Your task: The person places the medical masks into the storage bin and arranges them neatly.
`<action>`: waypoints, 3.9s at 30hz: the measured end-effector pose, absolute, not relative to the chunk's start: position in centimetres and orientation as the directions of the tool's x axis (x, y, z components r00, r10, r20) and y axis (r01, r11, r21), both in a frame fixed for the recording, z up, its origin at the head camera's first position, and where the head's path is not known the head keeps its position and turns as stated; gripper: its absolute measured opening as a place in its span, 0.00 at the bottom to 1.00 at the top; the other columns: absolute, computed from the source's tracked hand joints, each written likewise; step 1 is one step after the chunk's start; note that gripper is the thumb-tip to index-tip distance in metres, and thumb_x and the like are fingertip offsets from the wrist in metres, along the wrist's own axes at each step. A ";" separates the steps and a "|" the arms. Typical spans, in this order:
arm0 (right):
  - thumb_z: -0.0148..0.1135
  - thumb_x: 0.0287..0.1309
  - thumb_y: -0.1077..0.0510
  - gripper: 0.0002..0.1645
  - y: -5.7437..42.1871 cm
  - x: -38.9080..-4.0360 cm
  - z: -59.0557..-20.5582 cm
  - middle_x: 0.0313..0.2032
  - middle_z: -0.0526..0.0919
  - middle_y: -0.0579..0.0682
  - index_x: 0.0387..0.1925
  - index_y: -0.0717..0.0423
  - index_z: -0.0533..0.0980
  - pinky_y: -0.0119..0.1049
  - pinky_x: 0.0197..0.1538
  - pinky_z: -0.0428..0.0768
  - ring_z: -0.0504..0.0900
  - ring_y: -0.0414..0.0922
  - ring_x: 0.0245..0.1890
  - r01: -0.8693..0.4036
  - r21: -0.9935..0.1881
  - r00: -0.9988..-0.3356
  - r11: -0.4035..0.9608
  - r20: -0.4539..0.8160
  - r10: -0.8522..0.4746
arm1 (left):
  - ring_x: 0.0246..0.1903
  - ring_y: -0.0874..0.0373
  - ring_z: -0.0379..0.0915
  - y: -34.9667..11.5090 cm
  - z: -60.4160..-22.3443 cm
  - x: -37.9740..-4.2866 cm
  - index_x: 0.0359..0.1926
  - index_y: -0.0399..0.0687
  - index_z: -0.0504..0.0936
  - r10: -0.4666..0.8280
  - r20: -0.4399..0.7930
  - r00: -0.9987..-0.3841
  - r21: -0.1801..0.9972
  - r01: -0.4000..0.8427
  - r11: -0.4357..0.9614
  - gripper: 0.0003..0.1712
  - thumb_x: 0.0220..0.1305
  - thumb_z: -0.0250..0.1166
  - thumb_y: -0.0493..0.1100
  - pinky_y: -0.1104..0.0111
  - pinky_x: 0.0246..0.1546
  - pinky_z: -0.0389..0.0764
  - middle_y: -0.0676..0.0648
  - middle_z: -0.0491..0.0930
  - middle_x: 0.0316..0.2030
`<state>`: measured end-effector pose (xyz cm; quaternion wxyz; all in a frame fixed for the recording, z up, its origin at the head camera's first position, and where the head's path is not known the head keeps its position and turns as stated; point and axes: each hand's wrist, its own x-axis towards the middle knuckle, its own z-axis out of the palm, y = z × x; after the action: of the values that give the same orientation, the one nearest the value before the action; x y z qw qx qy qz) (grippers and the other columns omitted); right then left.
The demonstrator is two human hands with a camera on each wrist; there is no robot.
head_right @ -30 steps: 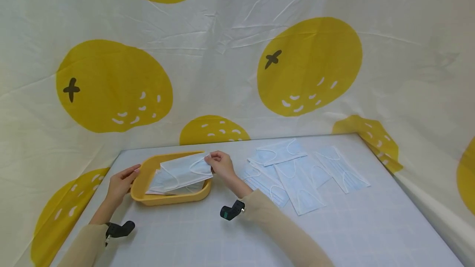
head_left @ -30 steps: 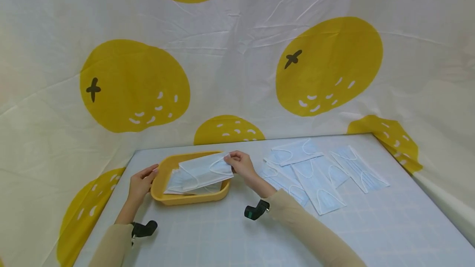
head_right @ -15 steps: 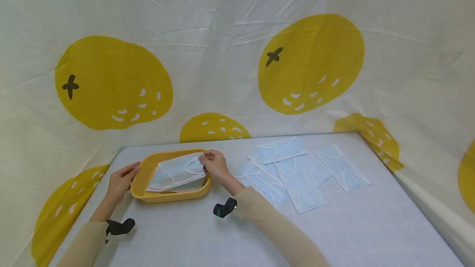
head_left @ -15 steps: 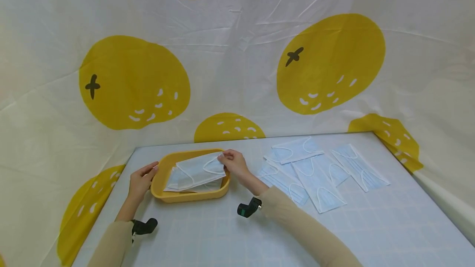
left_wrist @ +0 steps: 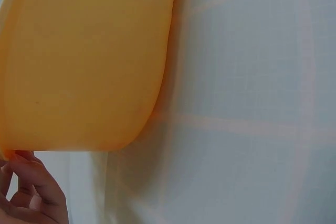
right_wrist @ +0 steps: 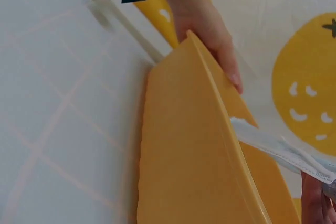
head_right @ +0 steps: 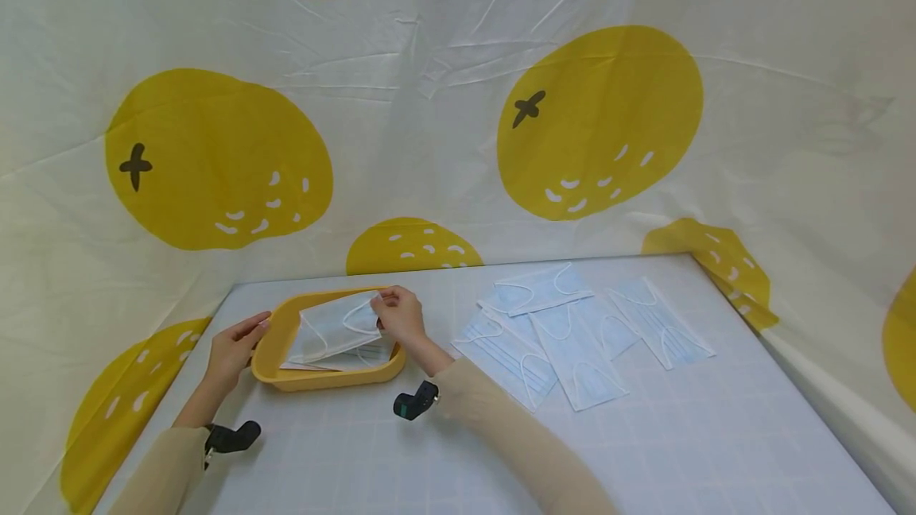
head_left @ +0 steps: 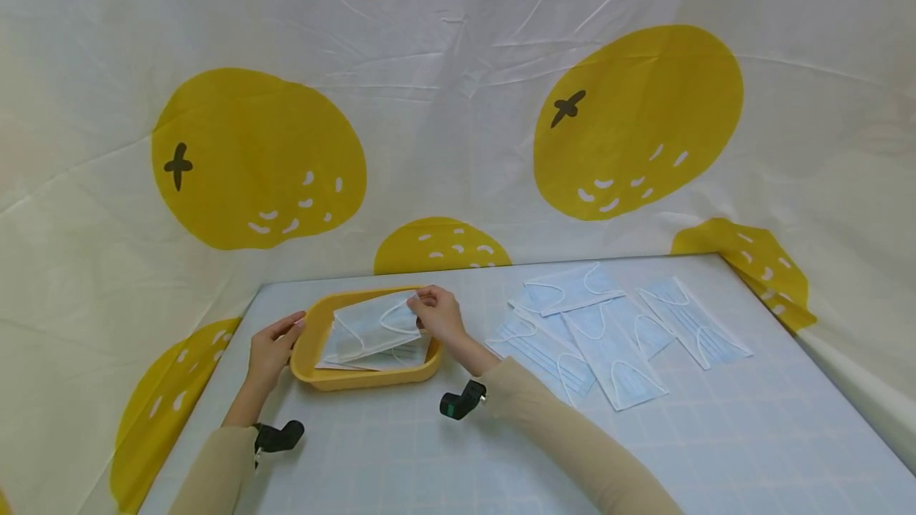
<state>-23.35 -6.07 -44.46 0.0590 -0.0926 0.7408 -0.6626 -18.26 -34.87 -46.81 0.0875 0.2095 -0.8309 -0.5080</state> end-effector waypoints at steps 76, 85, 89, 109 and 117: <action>0.60 0.57 0.70 0.12 -5.4 -24.2 -43.6 0.43 0.85 0.54 0.43 0.59 0.82 0.35 0.47 0.82 0.83 0.47 0.41 -0.505 -0.662 -0.854 0.555 0.286 -0.435 | 0.28 0.73 0.70 -34.8 -46.9 -18.4 0.65 0.44 0.72 -0.455 -0.099 -0.885 0.875 -0.295 0.383 0.28 0.71 0.54 0.54 0.77 0.26 0.79 0.38 0.72 0.57; 0.60 0.58 0.68 0.13 -3.9 -24.1 -43.4 0.43 0.85 0.52 0.44 0.57 0.82 0.31 0.43 0.81 0.83 0.46 0.39 -0.521 -0.678 -0.844 0.519 0.321 -0.429 | 0.27 0.75 0.71 -34.7 -46.9 -18.3 0.64 0.43 0.72 -0.454 -0.085 -0.887 0.878 -0.282 0.387 0.28 0.70 0.55 0.53 0.77 0.26 0.79 0.38 0.73 0.55; 0.62 0.57 0.68 0.13 -3.2 -24.1 -43.4 0.43 0.86 0.52 0.44 0.56 0.81 0.32 0.42 0.82 0.83 0.45 0.38 -0.514 -0.687 -0.851 0.514 0.334 -0.406 | 0.27 0.75 0.71 -34.7 -46.9 -18.4 0.64 0.43 0.73 -0.458 -0.083 -0.885 0.877 -0.283 0.388 0.28 0.70 0.55 0.54 0.77 0.25 0.79 0.40 0.74 0.53; 0.63 0.57 0.67 0.13 1.7 -23.8 -43.9 0.43 0.85 0.52 0.44 0.57 0.81 0.39 0.44 0.83 0.83 0.46 0.37 -0.489 -0.713 -0.866 0.503 0.329 -0.376 | 0.26 0.76 0.71 -34.7 -46.8 -18.1 0.63 0.43 0.73 -0.450 -0.065 -0.891 0.886 -0.259 0.385 0.28 0.69 0.57 0.53 0.77 0.25 0.79 0.56 0.78 0.40; 0.65 0.55 0.68 0.13 4.3 -23.8 -44.7 0.42 0.86 0.53 0.43 0.56 0.81 0.38 0.42 0.83 0.83 0.46 0.36 -0.489 -0.708 -0.870 0.510 0.351 -0.346 | 0.26 0.77 0.72 -34.7 -46.9 -18.2 0.63 0.42 0.73 -0.444 -0.060 -0.894 0.900 -0.241 0.363 0.28 0.68 0.58 0.53 0.78 0.25 0.79 0.71 0.72 0.29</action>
<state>-23.83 4.34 -44.72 -0.0826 -0.2411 0.8651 -0.4321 -18.16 -34.75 -46.86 0.0969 0.2091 -0.8198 -0.5243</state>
